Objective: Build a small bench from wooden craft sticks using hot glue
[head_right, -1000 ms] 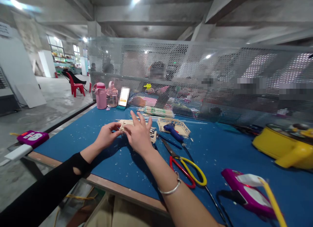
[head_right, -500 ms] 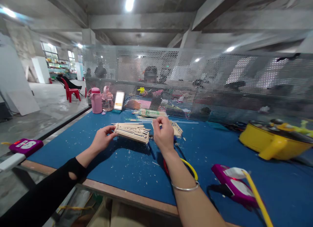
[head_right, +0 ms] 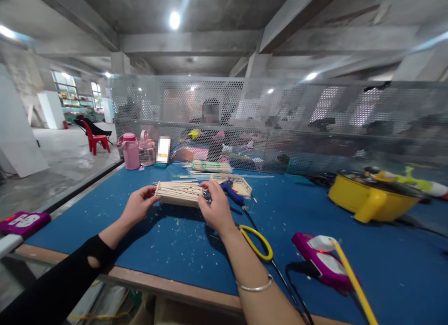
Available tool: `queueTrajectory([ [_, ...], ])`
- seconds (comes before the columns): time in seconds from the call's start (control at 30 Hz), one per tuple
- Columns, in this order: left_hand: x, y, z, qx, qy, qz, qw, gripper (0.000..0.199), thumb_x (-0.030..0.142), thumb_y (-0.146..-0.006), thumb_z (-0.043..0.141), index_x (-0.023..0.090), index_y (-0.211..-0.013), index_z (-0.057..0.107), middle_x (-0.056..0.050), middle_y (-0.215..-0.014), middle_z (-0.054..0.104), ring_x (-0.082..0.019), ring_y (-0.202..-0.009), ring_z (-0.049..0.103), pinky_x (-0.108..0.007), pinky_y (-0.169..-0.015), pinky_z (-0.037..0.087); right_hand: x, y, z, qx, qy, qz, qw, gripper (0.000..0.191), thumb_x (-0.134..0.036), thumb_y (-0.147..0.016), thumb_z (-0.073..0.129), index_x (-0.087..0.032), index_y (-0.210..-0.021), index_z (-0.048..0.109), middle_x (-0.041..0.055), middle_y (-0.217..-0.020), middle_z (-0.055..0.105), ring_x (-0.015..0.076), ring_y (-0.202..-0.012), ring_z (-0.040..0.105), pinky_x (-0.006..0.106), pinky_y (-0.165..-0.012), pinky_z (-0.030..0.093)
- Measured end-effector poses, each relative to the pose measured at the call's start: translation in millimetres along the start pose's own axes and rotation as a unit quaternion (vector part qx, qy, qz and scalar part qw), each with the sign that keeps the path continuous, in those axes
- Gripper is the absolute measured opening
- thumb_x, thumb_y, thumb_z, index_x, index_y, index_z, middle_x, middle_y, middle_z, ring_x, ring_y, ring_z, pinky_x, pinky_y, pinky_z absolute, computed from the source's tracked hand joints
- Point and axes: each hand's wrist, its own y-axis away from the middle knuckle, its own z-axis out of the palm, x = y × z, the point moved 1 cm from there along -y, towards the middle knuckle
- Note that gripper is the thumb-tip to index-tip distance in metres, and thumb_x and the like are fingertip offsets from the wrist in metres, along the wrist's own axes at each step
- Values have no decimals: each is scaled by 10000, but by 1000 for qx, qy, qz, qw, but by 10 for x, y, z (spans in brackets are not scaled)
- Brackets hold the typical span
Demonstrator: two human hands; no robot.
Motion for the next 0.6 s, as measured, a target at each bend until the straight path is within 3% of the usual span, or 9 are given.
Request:
queueTrajectory([
  [0.13, -30, -10, 7, -6, -4, -8, 1000, 286, 281, -691, 573, 129, -922, 646, -45, -734, 643, -106, -550, 498, -222, -529, 412, 32, 19, 49, -5, 3, 47, 999, 207, -275, -762, 498, -187, -949, 517, 58, -862, 535, 178, -750, 512, 317, -679, 447],
  [0.3, -46, -1, 13, -2, 2, -13, 1000, 283, 299, -684, 587, 120, -893, 654, -42, -688, 631, -109, -537, 499, -222, -506, 409, -17, 22, 41, -21, 65, -50, 996, 206, -286, -727, 556, -201, -905, 616, 98, -1047, 496, 243, -999, 473, 425, -880, 381],
  [0.6, 7, 32, 55, -56, 77, -20, 995, 289, 311, -686, 604, 101, -884, 612, -36, -667, 618, -103, -533, 517, -228, -513, 441, -150, 58, 101, -16, 169, -95, 981, 203, -287, -748, 548, -215, -910, 647, 109, -1144, 501, 267, -1066, 443, 470, -894, 332],
])
